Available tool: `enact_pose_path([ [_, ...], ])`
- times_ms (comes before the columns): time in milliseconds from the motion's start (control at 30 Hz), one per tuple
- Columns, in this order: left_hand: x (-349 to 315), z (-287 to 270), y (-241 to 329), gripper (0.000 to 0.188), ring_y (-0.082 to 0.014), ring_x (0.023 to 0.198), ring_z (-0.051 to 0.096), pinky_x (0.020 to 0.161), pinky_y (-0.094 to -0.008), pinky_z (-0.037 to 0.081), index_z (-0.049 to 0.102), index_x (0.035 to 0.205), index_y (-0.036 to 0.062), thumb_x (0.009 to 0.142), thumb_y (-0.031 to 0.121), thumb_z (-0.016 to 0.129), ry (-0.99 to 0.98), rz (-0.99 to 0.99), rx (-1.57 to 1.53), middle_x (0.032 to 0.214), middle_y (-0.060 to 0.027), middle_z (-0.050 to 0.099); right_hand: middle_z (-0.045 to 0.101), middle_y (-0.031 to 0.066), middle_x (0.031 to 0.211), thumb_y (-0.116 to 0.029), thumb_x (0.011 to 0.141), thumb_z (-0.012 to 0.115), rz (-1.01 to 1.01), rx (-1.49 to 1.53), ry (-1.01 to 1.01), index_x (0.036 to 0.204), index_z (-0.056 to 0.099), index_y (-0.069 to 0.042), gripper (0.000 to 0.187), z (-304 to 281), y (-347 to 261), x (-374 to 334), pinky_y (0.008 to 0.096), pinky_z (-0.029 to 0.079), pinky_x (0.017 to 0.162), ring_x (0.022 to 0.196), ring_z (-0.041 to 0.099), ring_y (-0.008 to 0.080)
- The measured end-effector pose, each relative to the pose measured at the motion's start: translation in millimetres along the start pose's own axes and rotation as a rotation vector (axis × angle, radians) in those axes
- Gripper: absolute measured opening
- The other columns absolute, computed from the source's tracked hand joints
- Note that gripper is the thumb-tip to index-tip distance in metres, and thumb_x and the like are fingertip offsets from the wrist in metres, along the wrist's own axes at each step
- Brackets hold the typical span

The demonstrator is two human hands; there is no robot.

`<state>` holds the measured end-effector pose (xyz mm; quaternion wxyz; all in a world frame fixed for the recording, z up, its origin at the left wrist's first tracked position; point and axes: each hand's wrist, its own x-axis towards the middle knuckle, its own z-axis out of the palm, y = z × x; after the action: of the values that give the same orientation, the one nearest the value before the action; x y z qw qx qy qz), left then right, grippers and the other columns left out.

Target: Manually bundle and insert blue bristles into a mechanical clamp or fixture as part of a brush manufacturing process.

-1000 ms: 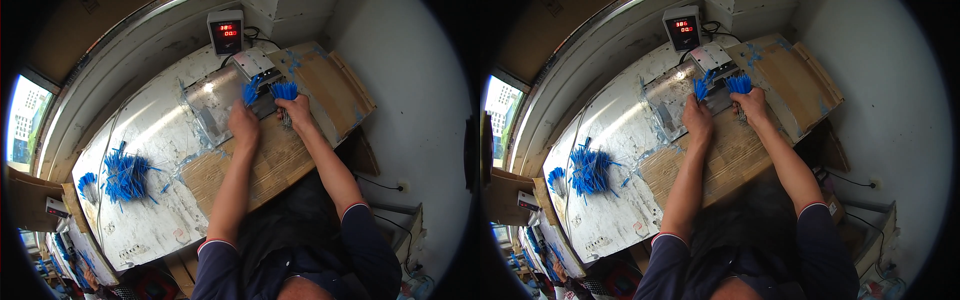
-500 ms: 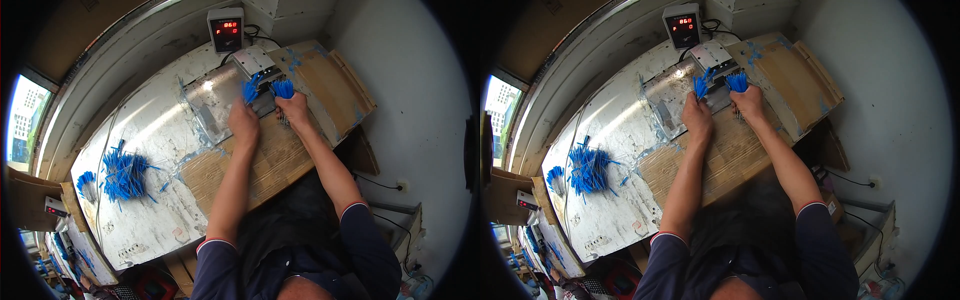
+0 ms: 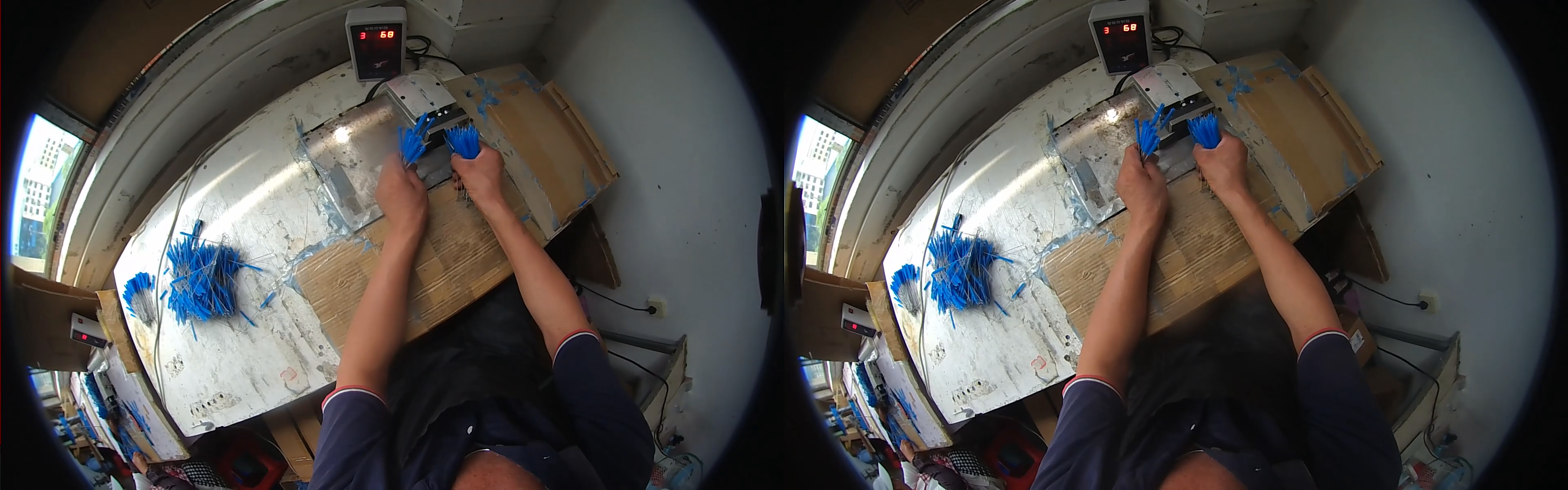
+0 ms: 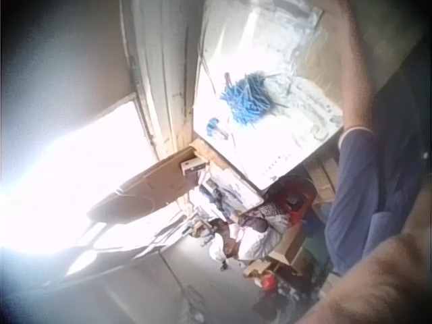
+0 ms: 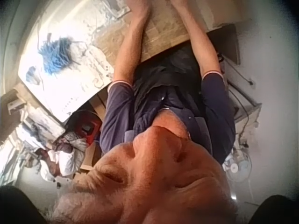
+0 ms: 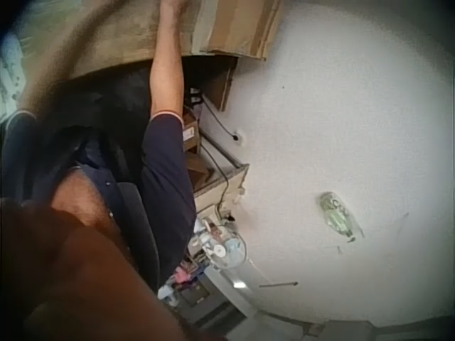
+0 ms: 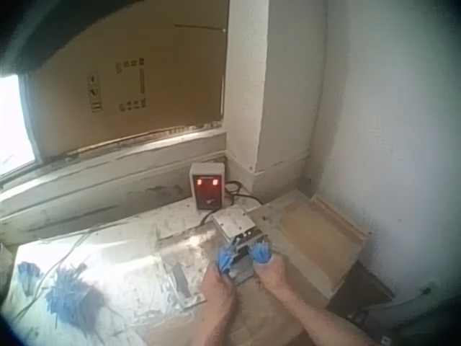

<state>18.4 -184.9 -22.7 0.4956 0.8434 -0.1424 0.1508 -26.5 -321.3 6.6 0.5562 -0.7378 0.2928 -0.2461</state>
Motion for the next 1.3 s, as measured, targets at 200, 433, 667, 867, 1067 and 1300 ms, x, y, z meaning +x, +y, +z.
enact_pose_path([
  [200, 0.8, -2.3, 4.9, 0.021, -0.0411, 0.086, 0.067, 0.075, -0.0493, 0.051, 0.061, 0.109, 0.0025, 0.088, 0.002, 0.060, 0.007, 0.007, 0.018, 0.093, -0.0210, 0.069, 0.061, 0.0060, 0.057, -0.006, 0.079, 0.067, 0.065, 0.046, -0.027, 0.075, 0.064, -0.001, 0.007, 1.1, -1.4, 5.0, 0.0318, 0.051, 0.044, 0.047, 0.061, 0.0144],
  [433, 1.5, -3.5, 8.1, 0.024, -0.0402, 0.096, 0.063, 0.084, -0.0480, 0.049, 0.062, 0.111, 0.0016, 0.087, 0.001, 0.060, 0.089, 0.070, 0.001, 0.102, -0.0210, 0.066, 0.066, 0.0081, 0.069, -0.004, 0.080, 0.071, 0.169, 0.152, -0.043, 0.081, 0.067, 0.001, 0.007, -1.2, -12.4, 1.0, 0.0294, 0.053, 0.045, 0.054, 0.063, 0.0150],
  [667, -0.5, -1.4, 5.1, 0.029, -0.0396, 0.097, 0.063, 0.086, -0.0489, 0.048, 0.062, 0.112, 0.0016, 0.084, 0.000, 0.059, -0.002, 0.133, 0.107, 0.101, -0.0191, 0.067, 0.066, 0.0085, 0.068, -0.003, 0.082, 0.074, 0.250, 0.385, -0.039, 0.082, 0.068, 0.001, 0.006, -5.7, -11.3, -3.7, 0.0288, 0.053, 0.044, 0.051, 0.062, 0.0153],
  [867, 0.4, -1.2, 9.0, 0.027, -0.0389, 0.092, 0.064, 0.082, -0.0496, 0.049, 0.062, 0.110, 0.0020, 0.083, 0.000, 0.057, -0.074, 0.134, 0.143, 0.097, -0.0183, 0.068, 0.066, 0.0071, 0.069, -0.004, 0.083, 0.077, 0.264, 0.395, -0.068, 0.083, 0.069, 0.000, 0.008, -15.5, -8.4, -6.5, 0.0273, 0.052, 0.044, 0.051, 0.062, 0.0145],
  [1067, 0.1, -0.4, 11.7, 0.022, -0.0378, 0.089, 0.065, 0.080, -0.0488, 0.050, 0.065, 0.105, 0.0018, 0.084, 0.002, 0.058, -0.113, 0.164, 0.181, 0.094, -0.0174, 0.068, 0.067, 0.0065, 0.075, -0.004, 0.084, 0.075, 0.201, 0.426, -0.108, 0.091, 0.068, 0.001, 0.011, -20.9, -0.6, -11.3, 0.0263, 0.053, 0.047, 0.057, 0.064, 0.0133],
  [1300, 0.6, -1.7, 14.3, 0.022, -0.0382, 0.088, 0.065, 0.078, -0.0474, 0.051, 0.066, 0.104, 0.0022, 0.082, 0.003, 0.059, -0.178, 0.228, 0.303, 0.095, -0.0166, 0.067, 0.066, 0.0058, 0.075, -0.004, 0.083, 0.076, 0.160, 0.467, -0.105, 0.093, 0.066, 0.000, 0.014, -23.8, 8.3, -14.9, 0.0259, 0.054, 0.049, 0.059, 0.064, 0.0127],
])
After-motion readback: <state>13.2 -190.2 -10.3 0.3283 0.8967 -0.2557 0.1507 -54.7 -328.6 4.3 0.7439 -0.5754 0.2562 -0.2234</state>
